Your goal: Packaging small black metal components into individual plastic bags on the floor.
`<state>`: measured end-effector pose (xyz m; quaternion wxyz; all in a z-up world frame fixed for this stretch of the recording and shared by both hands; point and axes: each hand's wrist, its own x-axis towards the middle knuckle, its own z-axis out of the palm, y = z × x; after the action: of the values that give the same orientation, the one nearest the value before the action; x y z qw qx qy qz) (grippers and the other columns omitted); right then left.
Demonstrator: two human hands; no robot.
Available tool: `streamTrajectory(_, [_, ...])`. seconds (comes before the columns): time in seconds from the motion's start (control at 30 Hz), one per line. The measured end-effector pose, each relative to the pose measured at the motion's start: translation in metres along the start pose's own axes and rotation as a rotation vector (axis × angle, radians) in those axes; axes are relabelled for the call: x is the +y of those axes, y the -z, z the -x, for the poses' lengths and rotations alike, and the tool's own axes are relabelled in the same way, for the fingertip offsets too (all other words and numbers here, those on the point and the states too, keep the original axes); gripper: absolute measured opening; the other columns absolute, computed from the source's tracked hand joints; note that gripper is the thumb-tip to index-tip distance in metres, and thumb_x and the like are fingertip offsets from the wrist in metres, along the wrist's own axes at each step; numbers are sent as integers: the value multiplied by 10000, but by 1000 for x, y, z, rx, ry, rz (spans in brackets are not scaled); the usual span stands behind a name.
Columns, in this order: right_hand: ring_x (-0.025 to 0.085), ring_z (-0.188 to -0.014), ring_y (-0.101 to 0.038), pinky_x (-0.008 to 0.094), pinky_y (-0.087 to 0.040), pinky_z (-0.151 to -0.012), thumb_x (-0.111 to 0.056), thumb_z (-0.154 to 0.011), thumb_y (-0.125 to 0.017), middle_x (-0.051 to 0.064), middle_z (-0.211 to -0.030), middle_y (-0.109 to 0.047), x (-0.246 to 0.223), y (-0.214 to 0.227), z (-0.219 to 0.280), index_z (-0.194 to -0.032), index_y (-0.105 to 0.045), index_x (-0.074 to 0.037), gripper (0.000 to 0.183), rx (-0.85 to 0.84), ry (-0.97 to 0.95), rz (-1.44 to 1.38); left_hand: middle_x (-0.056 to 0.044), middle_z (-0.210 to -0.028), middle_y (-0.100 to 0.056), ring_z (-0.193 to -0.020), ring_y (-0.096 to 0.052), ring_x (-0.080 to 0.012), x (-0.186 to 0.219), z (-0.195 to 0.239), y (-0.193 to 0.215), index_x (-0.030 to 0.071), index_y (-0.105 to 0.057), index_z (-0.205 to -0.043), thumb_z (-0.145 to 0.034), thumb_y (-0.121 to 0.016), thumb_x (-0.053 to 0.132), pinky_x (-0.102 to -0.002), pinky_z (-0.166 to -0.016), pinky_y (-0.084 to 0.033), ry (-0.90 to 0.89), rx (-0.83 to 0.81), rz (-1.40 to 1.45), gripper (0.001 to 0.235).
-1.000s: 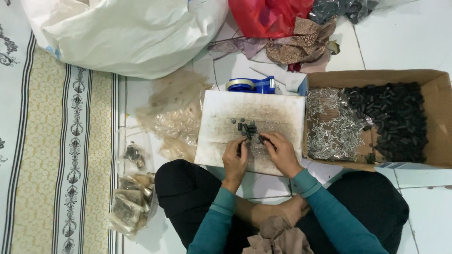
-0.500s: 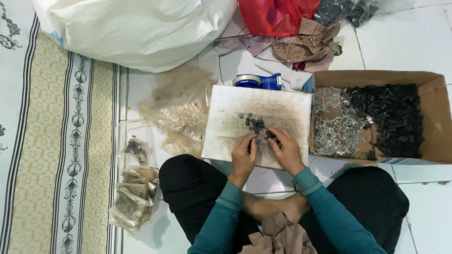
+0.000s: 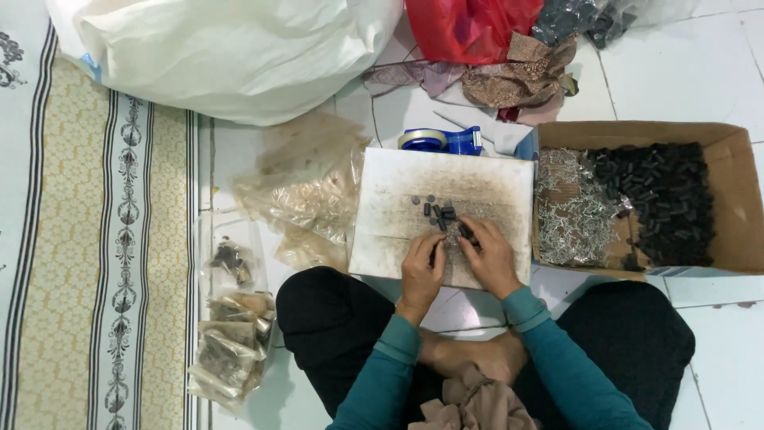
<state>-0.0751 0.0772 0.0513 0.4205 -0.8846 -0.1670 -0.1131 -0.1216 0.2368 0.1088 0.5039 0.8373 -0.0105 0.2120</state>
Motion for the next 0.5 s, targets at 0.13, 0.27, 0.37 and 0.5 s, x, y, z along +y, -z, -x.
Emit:
streamTrajectory(0.13, [342,-949,-706,415,-581,-771,-225,-930,-767,109,-1054,-694,-6,-2,-2,-1300,-720,-138,384,1,8,87,-94,-884,-674,-838,-723,-295,4,-3,4,50,-720,-1072,-972,-625,-16,-357,-720,-611,-6,-7,-5,152])
streamTrajectory(0.27, [329,-926,-694,408,-574,-740,-263,-986,-718,88,-1026,-671,-9,-4,-3,-1317,-712,-151,350,2,-2,142,-87,-881,-660,-834,-713,-284,1,-3,5,50,-714,-1092,-972,-620,-27,-350,-709,-609,-14,-26,12,170])
streamTrajectory(0.37, [312,-907,-694,409,-572,-714,-303,-996,-698,62,-1013,-665,-8,-8,-4,-1341,-703,-188,364,-2,-15,192,-81,-886,-665,-835,-714,-280,-2,-3,5,54,-711,-1093,-973,-623,-23,-346,-704,-609,-21,-26,13,168])
streamTrajectory(0.5, [309,-877,-703,421,-573,-674,-366,-998,-687,50,-999,-677,-8,-12,-4,-1339,-706,-218,372,10,-37,243,-80,-890,-670,-841,-719,-276,-3,-3,4,52,-705,-1087,-980,-618,-17,-342,-707,-608,-34,-23,19,154])
